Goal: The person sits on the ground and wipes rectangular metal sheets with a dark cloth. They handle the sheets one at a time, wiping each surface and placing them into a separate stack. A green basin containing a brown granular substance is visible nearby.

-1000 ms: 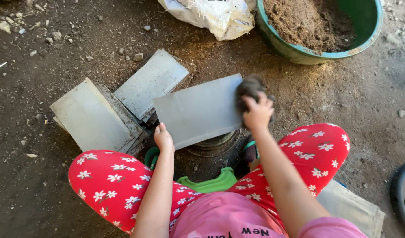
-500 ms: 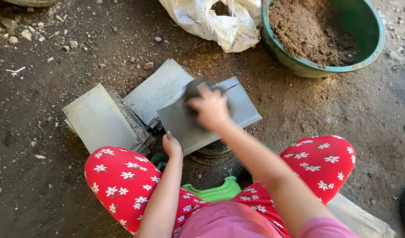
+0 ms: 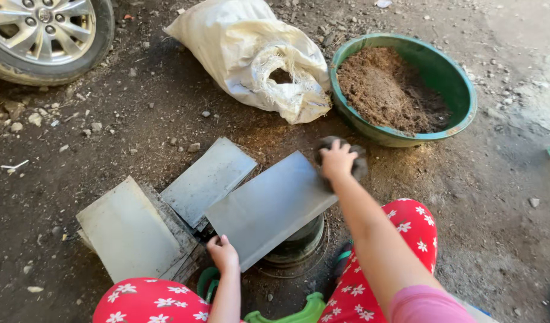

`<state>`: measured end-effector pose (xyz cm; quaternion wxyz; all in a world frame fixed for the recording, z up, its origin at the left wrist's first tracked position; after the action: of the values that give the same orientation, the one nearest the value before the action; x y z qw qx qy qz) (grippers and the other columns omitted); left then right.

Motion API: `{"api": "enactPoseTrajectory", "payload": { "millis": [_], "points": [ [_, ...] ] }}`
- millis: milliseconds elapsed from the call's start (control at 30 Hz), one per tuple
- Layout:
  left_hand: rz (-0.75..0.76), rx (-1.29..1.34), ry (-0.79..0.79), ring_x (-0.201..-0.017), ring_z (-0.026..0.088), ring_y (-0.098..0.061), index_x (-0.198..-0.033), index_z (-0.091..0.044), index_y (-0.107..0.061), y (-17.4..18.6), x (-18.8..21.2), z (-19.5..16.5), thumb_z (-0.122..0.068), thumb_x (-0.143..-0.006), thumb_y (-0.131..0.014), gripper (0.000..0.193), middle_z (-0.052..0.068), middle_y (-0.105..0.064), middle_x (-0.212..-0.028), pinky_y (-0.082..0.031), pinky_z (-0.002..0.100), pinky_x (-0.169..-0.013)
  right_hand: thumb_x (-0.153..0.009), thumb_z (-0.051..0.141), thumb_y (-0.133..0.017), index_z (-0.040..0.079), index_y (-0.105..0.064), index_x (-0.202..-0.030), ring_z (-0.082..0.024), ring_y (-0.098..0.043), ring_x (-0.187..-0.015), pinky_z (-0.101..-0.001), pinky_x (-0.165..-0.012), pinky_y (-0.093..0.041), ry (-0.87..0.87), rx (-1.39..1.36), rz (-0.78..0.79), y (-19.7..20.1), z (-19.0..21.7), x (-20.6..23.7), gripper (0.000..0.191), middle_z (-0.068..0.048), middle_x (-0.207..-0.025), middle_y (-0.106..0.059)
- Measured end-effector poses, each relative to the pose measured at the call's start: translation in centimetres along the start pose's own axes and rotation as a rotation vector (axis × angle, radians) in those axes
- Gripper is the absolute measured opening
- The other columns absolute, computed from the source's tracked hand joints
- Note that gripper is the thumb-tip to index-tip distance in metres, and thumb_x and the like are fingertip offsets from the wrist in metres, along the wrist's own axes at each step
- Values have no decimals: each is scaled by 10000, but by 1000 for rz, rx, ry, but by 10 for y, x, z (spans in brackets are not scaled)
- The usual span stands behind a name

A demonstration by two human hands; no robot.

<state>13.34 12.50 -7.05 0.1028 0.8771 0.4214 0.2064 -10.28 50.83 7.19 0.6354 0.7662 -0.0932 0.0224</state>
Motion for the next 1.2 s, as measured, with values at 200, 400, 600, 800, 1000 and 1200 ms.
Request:
{"api": "enactPoseTrajectory", "payload": {
  "millis": [200,400,600,800,1000,1200],
  "points": [
    [288,337,155,-1056,198,-610,-1247,-7,-606,-30,-35,-18,-268,-1000,-666,365,62,-673,-1165,-465,392,-916,-782,205,-760,425,-669,-1314,-446,-429,-1333,-634,-967,-426,59,-186,-385,98,-44,4,583,-103,-1556,-417],
    [287,603,-308,-995,116,-543,-1191,-6,-618,-18,-11,-95,-191,-1070,-614,221,32,-642,-1094,-460,292,-907,-683,220,-824,401,-691,-1251,-408,-438,-1311,-618,-1004,-407,412,-451,-442,192,68,103,611,-84,-1478,-469],
    [284,353,-750,-883,105,-518,-1097,-7,-605,23,33,-166,-161,-1100,-585,156,-2,-628,-925,-469,267,-829,-677,171,-785,363,-718,-1248,-398,-478,-1291,-580,-971,-417,805,-578,-739,221,157,232,606,-110,-1487,-493],
    [273,438,-737,-833,80,-496,-1031,-18,-594,51,22,-154,-158,-1082,-603,150,-19,-609,-897,-443,248,-774,-635,154,-799,299,-782,-996,-375,-485,-1284,-567,-948,-401,481,-465,-854,171,54,175,390,-39,-1430,-536],
    [255,443,-690,-853,84,-479,-1053,-36,-569,52,-9,-113,-153,-1106,-601,132,-12,-575,-926,-430,249,-792,-828,153,-755,234,-791,-1098,-409,-557,-1173,-542,-939,-489,-51,-661,-671,95,-88,76,284,-117,-1327,-603],
    [350,666,-563,-933,68,-503,-1155,-63,-588,49,-17,-109,-191,-1108,-570,137,-37,-603,-1042,-436,236,-861,-894,20,-588,82,-677,-1288,-209,-689,-981,-347,-854,-571,-85,-1972,-179,41,-66,68,408,-90,-1132,-721]
  ]
}}
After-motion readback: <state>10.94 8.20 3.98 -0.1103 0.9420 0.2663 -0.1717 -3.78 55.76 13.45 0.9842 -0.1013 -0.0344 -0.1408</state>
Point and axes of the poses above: each hand's wrist, its own x-axis away from the middle knuckle, its own y-axis out of the back of the hand, z = x × y, the point moved 10 cm from there along -x, towards the middle knuckle
